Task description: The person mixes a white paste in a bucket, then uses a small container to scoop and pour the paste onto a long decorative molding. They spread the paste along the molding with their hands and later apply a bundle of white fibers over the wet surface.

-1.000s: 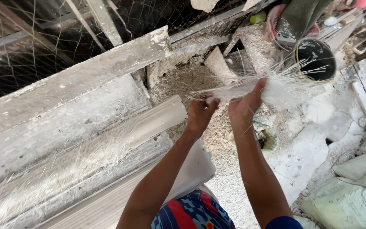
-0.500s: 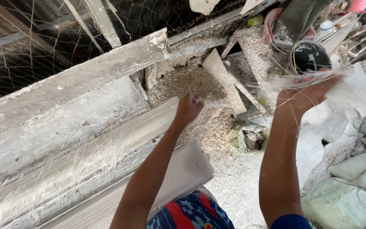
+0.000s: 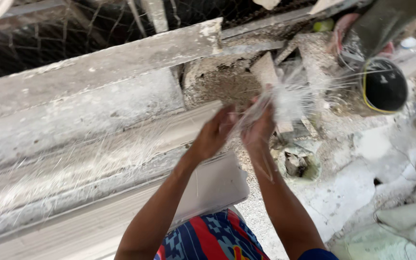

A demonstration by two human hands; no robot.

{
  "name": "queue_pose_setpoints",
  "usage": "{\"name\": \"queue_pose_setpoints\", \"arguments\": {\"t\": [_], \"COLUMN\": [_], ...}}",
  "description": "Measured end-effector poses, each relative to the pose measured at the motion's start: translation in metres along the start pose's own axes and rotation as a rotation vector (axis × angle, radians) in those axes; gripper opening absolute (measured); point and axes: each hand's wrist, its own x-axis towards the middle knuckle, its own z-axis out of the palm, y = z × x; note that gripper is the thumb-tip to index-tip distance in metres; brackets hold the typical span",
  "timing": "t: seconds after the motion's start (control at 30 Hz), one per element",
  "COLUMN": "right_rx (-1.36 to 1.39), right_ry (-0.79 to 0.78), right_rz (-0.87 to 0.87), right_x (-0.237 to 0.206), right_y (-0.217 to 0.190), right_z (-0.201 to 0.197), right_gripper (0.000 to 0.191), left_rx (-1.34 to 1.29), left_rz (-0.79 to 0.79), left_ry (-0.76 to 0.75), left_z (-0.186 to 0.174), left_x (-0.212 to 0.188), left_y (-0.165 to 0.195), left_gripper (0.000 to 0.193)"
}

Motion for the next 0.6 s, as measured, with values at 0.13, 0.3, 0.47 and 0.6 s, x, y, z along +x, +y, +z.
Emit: {"name": "queue_pose_setpoints", "arguments": {"t": [0.13, 0.3, 0.47, 0.6], "right_rx": [0.028, -0.018, -0.029, 0.092], "right_ry": [-0.323, -0.480, -0.117, -0.188], "right_rz": [0.062, -0.010, -0.307, -0.495], "right_x": [-0.027, 0.000, 0.084, 0.119], "right_y": [0.026, -0.005, -0.078, -0.127], "right_z": [0.032, 0.061, 0.068, 0.041], "right_gripper": [0.033, 0.028, 0.029, 0.022], "left_rx": [0.022, 0.422, 0.643, 0.813], "left_rz": [-0.264, -0.236, -0.031, -0.273], "left_ry": [0.183, 0.391, 0.453, 0.238], "left_z": [-0.019, -0.056, -0.051, -0.043], "left_x": [-0.055, -0.081, -0.073, -0.054], "left_y": [0.034, 0.031, -0.008, -0.070], "left_gripper": [0.024, 0.015, 0.022, 0.035]}}
